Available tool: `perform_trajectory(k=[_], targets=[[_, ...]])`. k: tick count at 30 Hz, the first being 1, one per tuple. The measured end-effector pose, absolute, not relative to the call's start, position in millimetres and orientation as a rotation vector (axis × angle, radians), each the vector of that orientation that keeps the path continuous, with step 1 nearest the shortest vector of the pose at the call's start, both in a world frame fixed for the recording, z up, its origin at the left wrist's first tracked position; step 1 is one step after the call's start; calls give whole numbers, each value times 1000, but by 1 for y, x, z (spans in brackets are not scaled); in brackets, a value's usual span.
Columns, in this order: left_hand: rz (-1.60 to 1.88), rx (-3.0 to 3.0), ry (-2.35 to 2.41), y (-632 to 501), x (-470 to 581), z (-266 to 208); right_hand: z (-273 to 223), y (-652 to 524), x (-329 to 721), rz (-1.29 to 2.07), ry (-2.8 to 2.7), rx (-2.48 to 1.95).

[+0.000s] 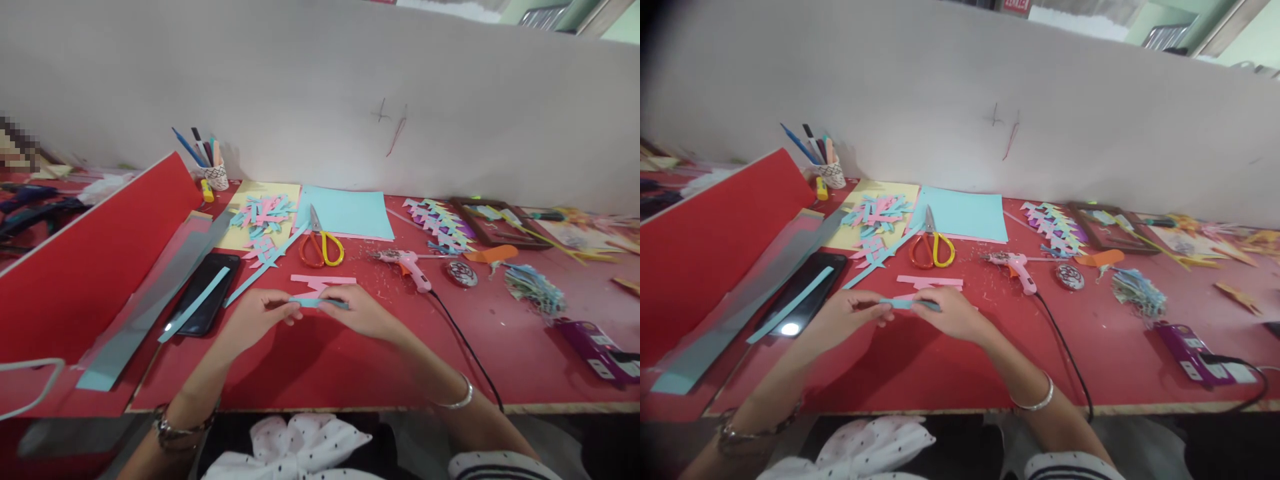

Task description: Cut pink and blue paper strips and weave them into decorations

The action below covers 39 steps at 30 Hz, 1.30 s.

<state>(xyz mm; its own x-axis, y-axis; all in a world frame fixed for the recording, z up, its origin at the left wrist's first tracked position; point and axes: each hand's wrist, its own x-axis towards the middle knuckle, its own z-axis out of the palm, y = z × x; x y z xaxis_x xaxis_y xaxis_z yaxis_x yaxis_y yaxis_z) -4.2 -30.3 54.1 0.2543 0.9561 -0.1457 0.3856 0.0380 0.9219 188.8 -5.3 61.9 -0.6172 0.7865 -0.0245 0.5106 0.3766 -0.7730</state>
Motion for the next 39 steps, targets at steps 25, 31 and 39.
perform_trajectory(k=[25, 31, 39], targets=[[835, 1425, 1381, -30, -8, 58, 55, 0, 190, 1040, -2242, -1136], [891, 1432, 1465, -33, -20, 55, 58, 0, 207, 1030, -2154, -1241], [980, 1439, 1571, -42, -33, 60, 58, -6, 216, 1277, -1974, -1369]])
